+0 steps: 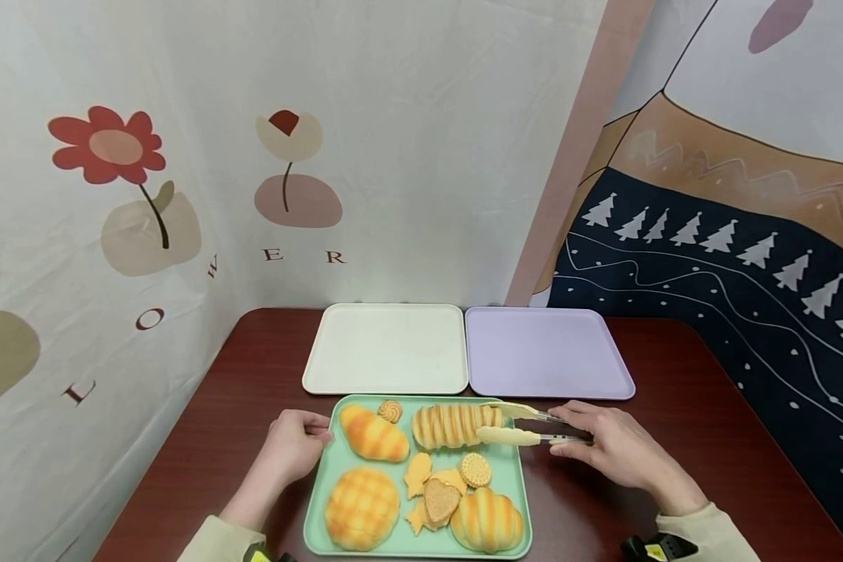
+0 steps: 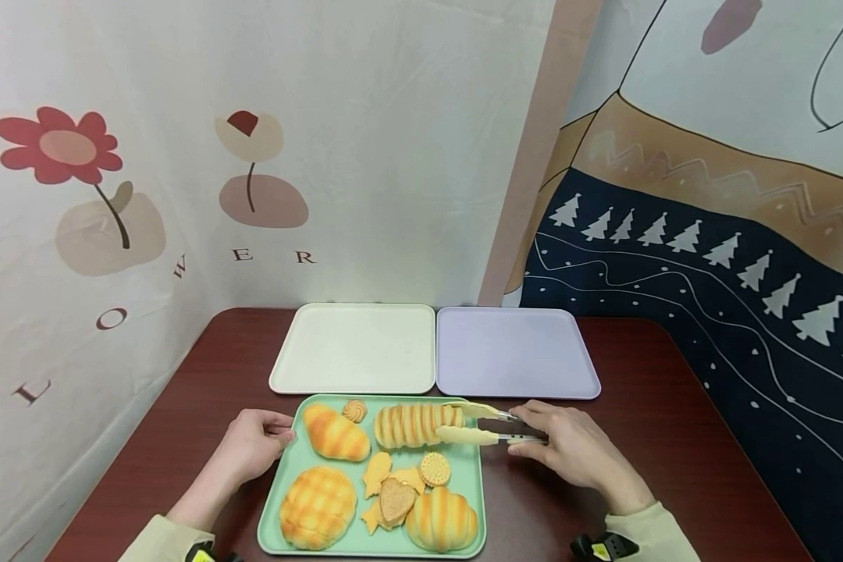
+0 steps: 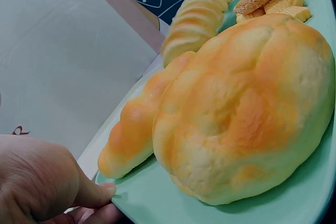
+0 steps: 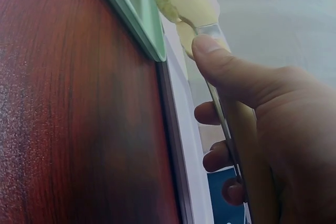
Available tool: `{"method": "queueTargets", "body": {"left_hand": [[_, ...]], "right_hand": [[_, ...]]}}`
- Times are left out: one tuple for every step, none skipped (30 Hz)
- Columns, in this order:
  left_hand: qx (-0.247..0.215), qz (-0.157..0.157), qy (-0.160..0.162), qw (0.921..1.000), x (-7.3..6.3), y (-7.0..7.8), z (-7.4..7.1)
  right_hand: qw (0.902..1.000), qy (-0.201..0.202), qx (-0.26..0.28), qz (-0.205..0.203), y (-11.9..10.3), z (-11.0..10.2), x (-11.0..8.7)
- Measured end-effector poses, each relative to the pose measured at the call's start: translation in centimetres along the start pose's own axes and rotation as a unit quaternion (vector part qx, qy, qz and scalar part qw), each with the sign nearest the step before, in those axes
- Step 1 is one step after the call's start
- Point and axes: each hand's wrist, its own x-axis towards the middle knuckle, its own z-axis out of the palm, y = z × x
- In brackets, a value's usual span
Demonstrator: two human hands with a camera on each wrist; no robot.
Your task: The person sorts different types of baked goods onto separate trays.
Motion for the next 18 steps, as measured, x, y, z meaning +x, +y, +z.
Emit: {"method": "queueTargets", "body": {"left_hand": [[0.0,-0.001,0.0,1.0,0.0,0.0,0.0],[-0.001,-0.001,0.001,1.0,0.0,0.0,0.0],[-0.001,-0.001,0.001,1.0,0.0,0.0,0.0],[-0.001,-0.001,0.001,1.0,0.0,0.0,0.0],[-0.002,0.0,0.001,1.0,0.0,0.0,0.0],[-0.003,0.0,0.002,1.0,0.0,0.0,0.0],[-0.003,0.0,0.002,1.0,0.0,0.0,0.0],[-0.003,0.001,0.002,1.0,0.0,0.0,0.0],[-0.003,0.001,0.003,1.0,0.0,0.0,0.0],[-0.003,0.001,0.003,1.0,0.0,0.0,0.0],[-0.003,0.0,0.003,1.0,0.0,0.0,0.0],[-0.002,0.0,0.003,1.0,0.0,0.0,0.0],[-0.002,-0.001,0.002,1.0,0.0,0.0,0.0],[-0.002,-0.002,0.002,1.0,-0.1,0.0,0.0],[-0.002,-0.002,0.002,1.0,-0.1,0.0,0.0],[-0.003,-0.002,0.002,1.0,-0.1,0.0,0.0],[-0.003,-0.002,0.003,1.0,-0.1,0.0,0.1],[-0.003,-0.001,0.004,1.0,-0.1,0.0,0.1]], "right_hand": [[1.0,0.004,0.001,0.001,0.0,0.0,0.0],[1.0,0.008,0.002,0.003,0.0,-0.1,0.0],[0.9999,0.011,0.004,0.004,0.0,-0.1,0.0],[0.9998,0.016,0.005,0.005,0.0,-0.1,0.1],[0.9998,0.021,0.005,0.004,-0.1,-0.2,0.1],[0.9997,0.025,0.007,0.004,-0.1,-0.2,0.2],[0.9996,0.028,0.01,0.002,-0.1,-0.2,0.2],[0.9995,0.03,0.013,0.0,-0.1,-0.3,0.3],[0.9993,0.031,0.019,0.0,-0.1,-0.3,0.4],[0.9992,0.033,0.023,0.0,-0.1,-0.3,0.5],[0.999,0.034,0.027,0.0,-0.1,-0.3,0.6],[0.9989,0.036,0.031,0.001,-0.1,-0.4,0.7],[0.9986,0.038,0.035,0.002,-0.1,-0.4,0.8],[0.9984,0.04,0.039,0.002,-0.1,-0.5,0.9],[0.9982,0.042,0.042,0.0,0.0,-0.5,1.0],[0.998,0.046,0.043,-0.004,0.0,-0.6,1.1],[0.9979,0.049,0.043,-0.008,0.0,-0.6,1.2],[0.9977,0.051,0.043,-0.013,0.1,-0.7,1.4]]}}
